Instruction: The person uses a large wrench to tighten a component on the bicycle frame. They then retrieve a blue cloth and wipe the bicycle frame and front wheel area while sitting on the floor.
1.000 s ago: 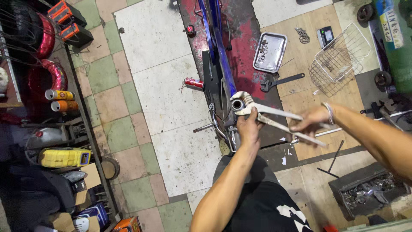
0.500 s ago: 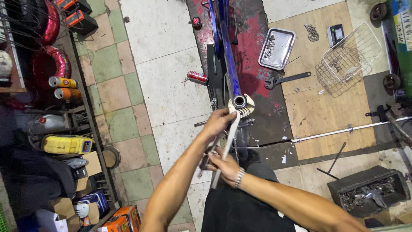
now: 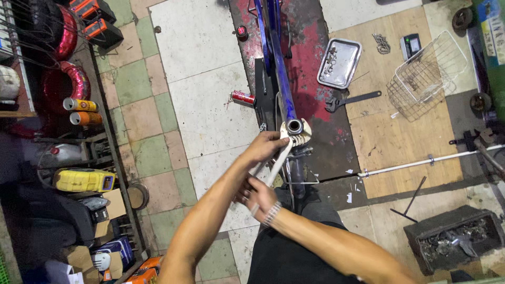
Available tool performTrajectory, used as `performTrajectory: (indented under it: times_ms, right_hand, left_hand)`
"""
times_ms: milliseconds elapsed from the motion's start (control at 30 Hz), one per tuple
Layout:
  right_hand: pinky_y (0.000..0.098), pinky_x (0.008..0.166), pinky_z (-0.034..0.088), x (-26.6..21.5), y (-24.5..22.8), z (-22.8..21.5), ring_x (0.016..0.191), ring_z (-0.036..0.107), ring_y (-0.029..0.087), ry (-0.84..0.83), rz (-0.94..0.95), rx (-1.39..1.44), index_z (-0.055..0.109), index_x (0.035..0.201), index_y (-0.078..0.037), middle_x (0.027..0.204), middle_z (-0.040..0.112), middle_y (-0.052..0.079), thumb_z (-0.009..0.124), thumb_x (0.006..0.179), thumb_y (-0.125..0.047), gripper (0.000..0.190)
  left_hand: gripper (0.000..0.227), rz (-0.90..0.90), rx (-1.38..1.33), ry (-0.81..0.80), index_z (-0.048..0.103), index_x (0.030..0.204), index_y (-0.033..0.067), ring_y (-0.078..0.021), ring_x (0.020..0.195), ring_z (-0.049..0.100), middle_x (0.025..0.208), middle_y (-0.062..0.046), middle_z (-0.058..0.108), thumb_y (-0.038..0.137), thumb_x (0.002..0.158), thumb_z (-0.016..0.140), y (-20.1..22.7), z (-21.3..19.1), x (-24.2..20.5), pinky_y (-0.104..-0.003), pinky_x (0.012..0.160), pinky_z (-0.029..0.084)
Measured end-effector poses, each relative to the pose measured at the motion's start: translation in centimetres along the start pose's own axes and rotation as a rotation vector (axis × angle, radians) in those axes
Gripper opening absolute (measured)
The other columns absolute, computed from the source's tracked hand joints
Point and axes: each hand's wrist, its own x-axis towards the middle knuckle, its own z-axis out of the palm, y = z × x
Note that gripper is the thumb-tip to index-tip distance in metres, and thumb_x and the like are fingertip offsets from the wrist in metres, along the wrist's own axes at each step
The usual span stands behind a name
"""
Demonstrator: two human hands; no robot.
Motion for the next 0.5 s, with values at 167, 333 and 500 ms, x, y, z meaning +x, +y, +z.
performTrajectory:
  times_ms: [167,333,500]
  right_hand:
    - [0.0359,0.06,0.042,-11.0,-12.6,-4.0,0.057,0.041,0.017,0.235,0.457,-0.359,0.057,0.083,-0.01,0.065,0.042,0.001,0.057,0.093,-0.024,0.017]
    - [0.0331,0.044,0.046,-10.6,-32.7,-6.7,0.046,0.047,0.014,-0.036,0.961,-0.789,0.057,0.081,-0.006,0.056,0.046,-0.003,0.061,0.102,-0.044,0.043]
    - [0.0433,0.067,0.064,-10.2,-32.5,-6.6,0.07,0.077,0.03,-0.042,0.762,-1.097,0.067,0.121,0.001,0.085,0.074,0.018,0.056,0.098,-0.037,0.046]
  left_hand:
    - [0.034,0.137,-0.406,0.291,0.073,0.112,-0.0009,-0.0116,0.083,0.066,0.095,-0.007,0.076,0.029,0.097,0.068,-0.7,8.5,-1.9,-0.028,0.076,0.053]
    - [0.028,0.148,-0.808,0.554,0.066,0.117,0.0005,-0.0126,0.081,0.066,0.097,-0.009,0.074,0.024,0.102,0.062,2.3,16.4,0.5,-0.029,0.073,0.051]
    - [0.029,0.121,-0.786,0.463,0.066,0.107,-0.0053,-0.0181,0.073,0.072,0.087,-0.011,0.075,0.023,0.104,0.061,2.3,14.8,-0.1,-0.032,0.07,0.056]
